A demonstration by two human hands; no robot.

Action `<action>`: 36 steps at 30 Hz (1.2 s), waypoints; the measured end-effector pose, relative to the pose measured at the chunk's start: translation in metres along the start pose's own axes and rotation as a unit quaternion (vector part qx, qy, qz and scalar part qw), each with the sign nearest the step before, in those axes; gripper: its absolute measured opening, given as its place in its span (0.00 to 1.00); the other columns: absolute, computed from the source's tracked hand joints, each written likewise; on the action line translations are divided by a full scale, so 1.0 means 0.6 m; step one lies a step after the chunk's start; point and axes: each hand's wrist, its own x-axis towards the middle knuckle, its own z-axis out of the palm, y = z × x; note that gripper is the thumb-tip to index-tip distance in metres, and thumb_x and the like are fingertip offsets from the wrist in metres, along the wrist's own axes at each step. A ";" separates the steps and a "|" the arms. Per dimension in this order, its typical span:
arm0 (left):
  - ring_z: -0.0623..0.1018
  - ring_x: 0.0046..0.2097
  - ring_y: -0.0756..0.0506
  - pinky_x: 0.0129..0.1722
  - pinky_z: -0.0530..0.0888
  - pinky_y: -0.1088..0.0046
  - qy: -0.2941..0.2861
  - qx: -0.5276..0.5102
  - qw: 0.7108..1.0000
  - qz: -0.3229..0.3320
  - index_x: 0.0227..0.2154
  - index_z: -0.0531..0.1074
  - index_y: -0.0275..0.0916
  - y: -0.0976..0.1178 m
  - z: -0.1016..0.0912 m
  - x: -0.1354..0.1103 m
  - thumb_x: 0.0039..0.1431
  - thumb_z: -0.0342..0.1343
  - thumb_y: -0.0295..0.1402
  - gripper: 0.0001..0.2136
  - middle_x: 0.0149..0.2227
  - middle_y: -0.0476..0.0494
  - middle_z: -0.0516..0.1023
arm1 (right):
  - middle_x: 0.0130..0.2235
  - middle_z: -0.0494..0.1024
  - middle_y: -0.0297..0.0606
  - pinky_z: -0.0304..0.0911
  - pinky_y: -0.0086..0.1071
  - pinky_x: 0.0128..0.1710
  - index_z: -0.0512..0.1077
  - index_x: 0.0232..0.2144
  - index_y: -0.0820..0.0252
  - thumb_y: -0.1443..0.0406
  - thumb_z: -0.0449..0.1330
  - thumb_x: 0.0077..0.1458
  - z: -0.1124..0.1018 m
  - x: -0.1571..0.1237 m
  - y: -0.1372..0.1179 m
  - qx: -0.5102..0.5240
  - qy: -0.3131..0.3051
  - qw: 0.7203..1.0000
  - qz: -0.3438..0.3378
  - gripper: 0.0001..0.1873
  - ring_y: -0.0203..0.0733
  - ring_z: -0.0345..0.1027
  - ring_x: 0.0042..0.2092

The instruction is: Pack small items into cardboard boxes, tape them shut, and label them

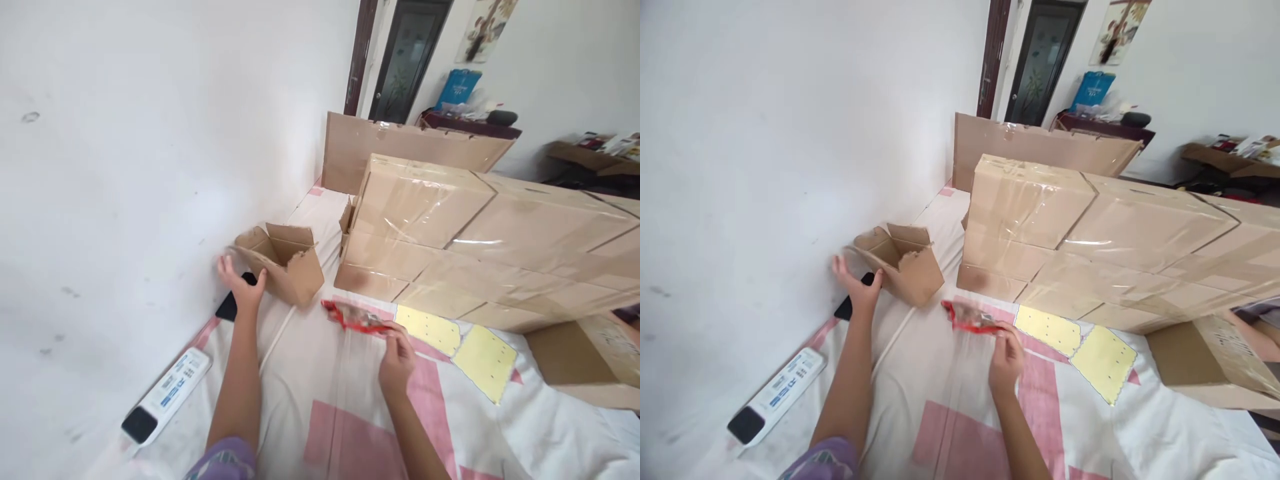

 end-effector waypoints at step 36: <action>0.74 0.60 0.35 0.60 0.71 0.53 -0.254 -0.424 0.862 -0.116 0.31 0.67 0.42 0.340 -0.162 -0.320 0.55 0.65 0.53 0.20 0.57 0.38 0.73 | 0.45 0.78 0.45 0.74 0.47 0.35 0.70 0.50 0.48 0.41 0.72 0.43 -0.362 -0.072 -0.257 0.087 -0.131 0.981 0.111 0.36 0.51 0.76 0.39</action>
